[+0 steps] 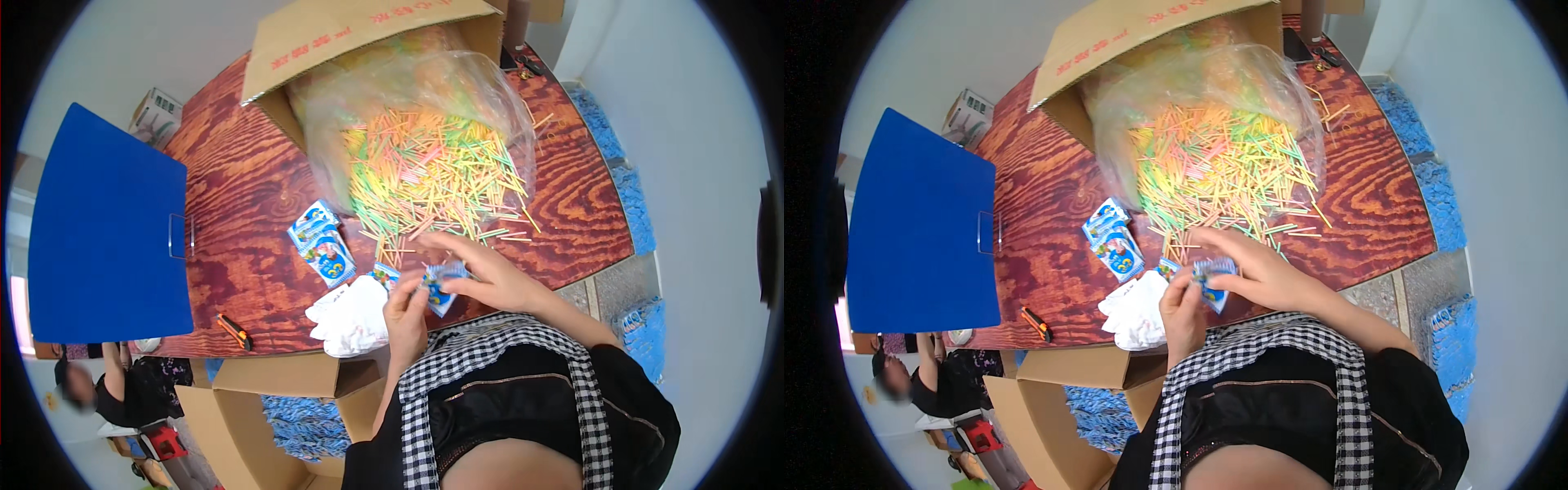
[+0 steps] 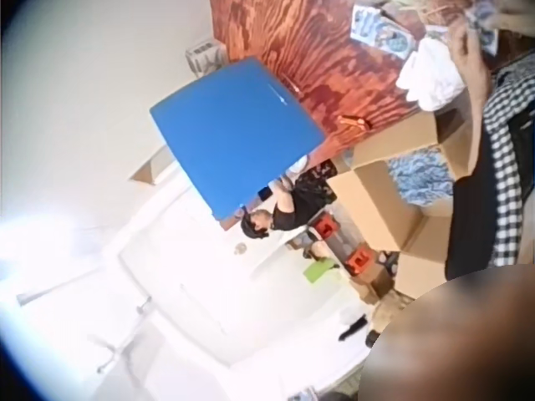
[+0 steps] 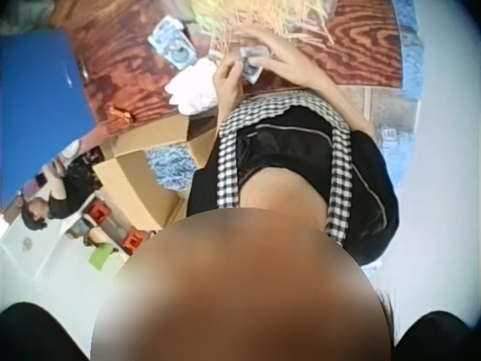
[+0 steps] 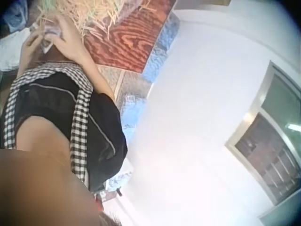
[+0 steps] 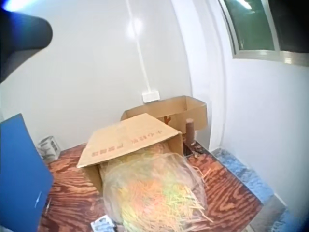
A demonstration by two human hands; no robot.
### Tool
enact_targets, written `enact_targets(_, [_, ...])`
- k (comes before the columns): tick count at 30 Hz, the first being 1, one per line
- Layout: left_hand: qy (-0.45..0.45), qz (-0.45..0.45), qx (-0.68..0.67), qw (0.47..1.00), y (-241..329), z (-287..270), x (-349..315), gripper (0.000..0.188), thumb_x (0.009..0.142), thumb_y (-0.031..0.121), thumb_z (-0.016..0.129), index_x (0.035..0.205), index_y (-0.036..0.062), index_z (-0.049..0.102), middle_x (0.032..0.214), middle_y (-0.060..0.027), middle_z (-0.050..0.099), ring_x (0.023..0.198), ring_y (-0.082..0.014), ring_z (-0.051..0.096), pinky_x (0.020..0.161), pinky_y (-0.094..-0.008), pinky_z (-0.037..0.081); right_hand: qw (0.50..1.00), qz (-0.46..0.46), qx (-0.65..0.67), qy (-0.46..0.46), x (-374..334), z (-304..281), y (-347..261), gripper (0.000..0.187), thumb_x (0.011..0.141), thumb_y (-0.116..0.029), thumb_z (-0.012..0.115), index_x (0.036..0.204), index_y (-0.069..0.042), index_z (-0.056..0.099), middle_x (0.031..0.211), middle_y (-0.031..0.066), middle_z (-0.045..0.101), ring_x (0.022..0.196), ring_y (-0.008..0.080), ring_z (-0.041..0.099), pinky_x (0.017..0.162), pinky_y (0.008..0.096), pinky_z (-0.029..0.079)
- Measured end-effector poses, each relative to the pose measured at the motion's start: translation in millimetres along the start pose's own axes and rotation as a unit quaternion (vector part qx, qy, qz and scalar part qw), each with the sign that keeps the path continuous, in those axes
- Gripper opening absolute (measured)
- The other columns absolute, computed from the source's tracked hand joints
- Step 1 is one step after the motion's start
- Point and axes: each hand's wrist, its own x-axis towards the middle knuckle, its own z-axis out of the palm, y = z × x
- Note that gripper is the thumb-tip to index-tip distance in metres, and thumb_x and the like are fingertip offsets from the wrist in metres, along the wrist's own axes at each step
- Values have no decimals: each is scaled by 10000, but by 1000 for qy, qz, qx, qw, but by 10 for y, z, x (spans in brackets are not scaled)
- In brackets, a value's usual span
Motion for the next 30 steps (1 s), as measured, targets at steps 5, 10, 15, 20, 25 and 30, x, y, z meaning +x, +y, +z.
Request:
enact_targets(5, [46,-1,-62,997,13,-152,-176,156,843,-59,578,990,-37,627,1114,-108,569,1062,-186,526,943,-318,401,994,88,60,-11,-260,-88,23,302,830,-74,675,1110,-25,574,1051,67,605,898,155,621,729,287,493])
enact_targets(10, [-65,12,34,997,36,97,-48,184,875,8,593,1055,-23,609,1114,-97,591,1012,-162,579,921,-305,441,993,63,76,61,-324,-21,16,120,861,-76,639,943,-7,586,816,52,582,769,110,590,621,250,450])
enact_targets(15, [-197,-25,280,939,355,362,135,184,871,7,605,1052,-19,626,995,-58,634,917,-139,604,812,-284,481,990,7,-100,101,-407,-171,78,74,808,-6,608,877,-12,635,775,95,552,710,207,569,610,320,429])
enact_targets(20, [-138,38,142,979,301,336,176,177,883,-4,590,1055,-4,632,1028,-40,582,849,-86,569,752,-207,452,984,-41,-70,156,-308,-101,13,115,786,4,623,890,-23,661,797,103,551,750,240,573,645,333,446])
enact_targets(25, [24,18,119,992,345,79,155,101,917,26,548,984,-5,617,952,-57,636,837,-113,607,768,-246,473,985,-37,-117,121,118,70,173,153,810,15,584,955,-4,628,865,113,597,788,237,605,684,307,462])
enact_targets(30, [172,160,102,967,726,-441,395,147,951,89,509,1008,-12,600,886,-73,660,789,-128,624,742,-280,497,996,-16,-55,73,429,211,332,155,832,-123,612,947,-24,579,819,142,594,766,307,607,671,420,464])
